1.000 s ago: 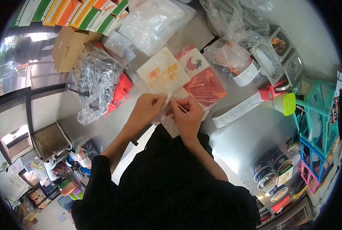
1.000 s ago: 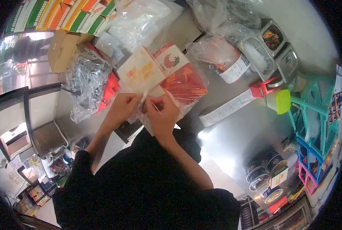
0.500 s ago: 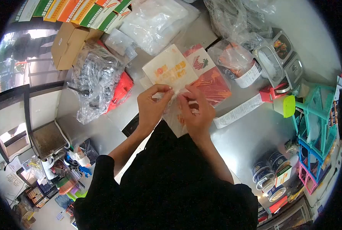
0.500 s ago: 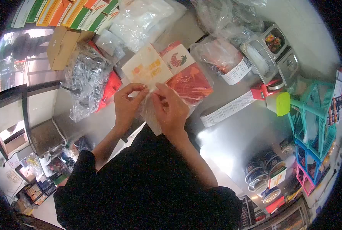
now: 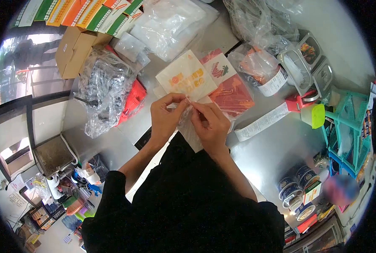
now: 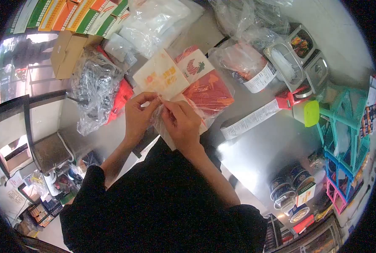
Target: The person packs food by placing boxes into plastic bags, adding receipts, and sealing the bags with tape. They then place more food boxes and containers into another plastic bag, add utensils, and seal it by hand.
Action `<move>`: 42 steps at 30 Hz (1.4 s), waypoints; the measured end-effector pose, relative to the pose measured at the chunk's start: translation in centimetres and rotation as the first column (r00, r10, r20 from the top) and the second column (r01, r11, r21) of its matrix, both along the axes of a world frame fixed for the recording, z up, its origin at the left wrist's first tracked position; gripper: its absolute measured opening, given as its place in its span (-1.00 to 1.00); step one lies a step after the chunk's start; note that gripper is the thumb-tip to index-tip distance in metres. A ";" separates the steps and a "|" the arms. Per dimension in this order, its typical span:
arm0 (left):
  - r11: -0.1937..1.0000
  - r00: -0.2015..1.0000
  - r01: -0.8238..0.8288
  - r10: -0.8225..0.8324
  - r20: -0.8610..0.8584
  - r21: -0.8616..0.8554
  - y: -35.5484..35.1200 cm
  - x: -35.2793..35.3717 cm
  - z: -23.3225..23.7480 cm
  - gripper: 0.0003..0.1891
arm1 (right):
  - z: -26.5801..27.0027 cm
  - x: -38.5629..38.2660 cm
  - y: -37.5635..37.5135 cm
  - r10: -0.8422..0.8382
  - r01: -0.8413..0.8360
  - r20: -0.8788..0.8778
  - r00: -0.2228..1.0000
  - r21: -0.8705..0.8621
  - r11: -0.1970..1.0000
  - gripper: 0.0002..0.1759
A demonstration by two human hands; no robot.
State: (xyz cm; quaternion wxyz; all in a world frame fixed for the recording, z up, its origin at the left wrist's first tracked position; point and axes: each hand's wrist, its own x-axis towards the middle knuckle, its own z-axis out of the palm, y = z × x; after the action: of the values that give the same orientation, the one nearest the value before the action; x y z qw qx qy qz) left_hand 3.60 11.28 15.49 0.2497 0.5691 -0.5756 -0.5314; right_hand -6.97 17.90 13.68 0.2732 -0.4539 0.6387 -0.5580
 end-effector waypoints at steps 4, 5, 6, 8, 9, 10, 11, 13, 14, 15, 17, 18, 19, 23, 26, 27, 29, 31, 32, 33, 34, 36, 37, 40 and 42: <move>1.000 0.999 -0.007 0.006 -0.032 -0.019 0.0 -0.1 0.0 -0.86 | -0.4 0.1 0.1 -0.003 0.003 -0.009 1.000 0.007 1.000 -0.74; 1.000 0.999 -0.006 0.005 -0.031 -0.019 0.0 -0.1 0.0 -0.86 | -0.4 0.1 0.0 -0.014 0.014 -0.013 1.000 -0.006 1.000 -0.74; 1.000 0.999 -0.009 0.009 -0.040 -0.001 0.0 0.0 -0.1 -0.86 | -0.5 0.1 0.0 -0.025 0.024 -0.017 1.000 -0.019 1.000 -0.74; 1.000 0.999 -0.012 0.013 -0.048 0.018 0.0 0.0 -0.1 -0.86 | -0.5 0.1 0.0 -0.018 0.018 -0.005 1.000 -0.003 1.000 -0.75; 0.998 0.999 -0.028 0.030 -0.035 0.058 0.0 -0.1 0.0 -0.88 | -0.5 0.1 0.1 -0.011 0.011 0.006 1.000 0.011 1.000 -0.76; 0.994 0.999 -0.044 0.046 -0.022 0.097 0.1 -0.2 0.1 -0.89 | -0.7 0.1 0.0 -0.012 0.012 0.007 1.000 0.012 1.000 -0.76; 0.994 0.999 -0.042 0.044 -0.022 0.098 0.1 -0.1 -0.1 -0.89 | -1.0 0.2 -0.2 -0.032 0.032 -0.041 0.999 -0.001 0.999 -0.78; 0.767 0.932 0.347 -0.220 0.287 -0.539 0.0 0.1 -0.7 -0.90 | -1.0 0.0 -0.7 -0.061 0.060 -0.096 0.994 -0.011 0.998 -0.80; 0.765 0.933 0.351 -0.234 0.274 -0.540 -0.1 0.2 -0.8 -0.90 | -0.7 -0.2 -1.0 -0.016 0.015 0.010 1.000 0.032 0.999 -0.81; 0.666 0.900 0.428 -0.256 0.353 -0.610 -0.4 0.4 -0.9 -0.89 | -0.5 -0.8 -1.3 0.016 -0.024 0.108 0.994 0.072 0.997 -0.82; 0.500 0.838 0.546 -0.304 0.454 -0.673 -0.9 0.7 -1.2 -0.86 | -0.5 -3.0 -1.4 0.144 -0.147 0.052 0.988 0.076 0.986 -0.83; 0.441 0.808 0.589 -0.334 0.485 -0.677 -1.0 0.8 -1.2 -0.85 | -0.5 -4.0 -1.1 0.297 -0.299 0.030 0.954 0.080 0.951 -0.84; 0.401 0.811 0.585 -0.323 0.489 -0.705 -1.0 0.2 -0.9 -0.85 | -0.6 -4.4 -0.9 0.286 -0.280 -0.081 0.955 0.080 0.957 -0.85; 0.348 0.785 0.614 -0.364 0.501 -0.709 -1.1 -0.4 -1.4 -0.88 | -0.5 -4.9 -0.2 0.221 -0.223 -0.148 0.964 0.004 0.975 -0.87; 0.428 0.785 0.619 -0.369 0.498 -0.658 -0.8 -0.8 -1.1 -0.88 | 0.0 -6.0 0.6 0.007 -0.010 -0.077 0.997 -0.044 0.999 -0.89; 0.417 0.782 0.621 -0.379 0.494 -0.664 -0.3 -0.6 -0.9 -0.88 | -0.7 -6.5 1.3 -0.150 0.144 -0.095 0.984 -0.071 0.987 -0.90; 0.495 0.752 0.649 -0.306 0.583 -0.577 0.1 -0.6 -0.5 -0.77 | -3.3 -9.4 3.2 -0.490 0.490 -0.021 0.871 0.072 0.869 -0.85; 0.486 0.784 0.614 -0.279 0.555 -0.622 0.8 -0.7 -1.0 -0.69 | -9.7 -13.5 7.0 -0.664 0.742 -0.339 0.666 0.213 0.635 -0.65; 0.482 0.815 0.572 -0.248 0.523 -0.663 1.0 -0.8 -1.2 -0.62 | -14.5 -14.7 8.9 -0.580 0.824 -0.661 0.476 0.106 0.556 -0.51; 0.474 0.816 0.572 -0.248 0.522 -0.669 1.1 -0.8 -1.2 -0.62 | -16.8 -14.3 10.7 -0.587 0.827 -0.659 0.471 0.098 0.553 -0.51; 0.544 0.815 0.566 -0.259 0.518 -0.619 1.3 -0.7 -1.2 -0.57 | -18.4 -12.8 12.9 -0.370 0.768 -0.757 0.539 0.261 0.585 -0.40; 0.608 0.809 0.564 -0.270 0.522 -0.558 1.3 -0.8 -1.1 -0.52 | -18.6 -10.3 15.4 -0.133 0.700 -0.792 0.595 0.430 0.570 -0.28; 0.592 0.799 0.573 -0.249 0.547 -0.567 1.4 -1.0 -1.0 -0.53 | -18.3 -9.1 16.5 -0.095 0.658 -0.771 0.630 0.465 0.593 -0.28; 0.607 0.790 0.571 -0.224 0.571 -0.553 1.7 -1.4 -0.9 -0.54 | -18.0 -6.1 19.8 -0.010 0.550 -0.688 0.725 0.570 0.611 -0.29; 0.639 0.791 0.555 -0.207 0.576 -0.532 1.9 -1.4 -0.8 -0.55 | -17.9 -4.9 21.1 0.057 0.527 -0.699 0.713 0.587 0.615 -0.30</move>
State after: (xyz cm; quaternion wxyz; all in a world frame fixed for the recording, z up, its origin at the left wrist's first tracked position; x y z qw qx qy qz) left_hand 2.16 13.21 14.73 0.1721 0.4074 -0.8801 -0.1726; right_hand -11.84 39.01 -4.24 0.1107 -0.3673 0.9204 -0.0757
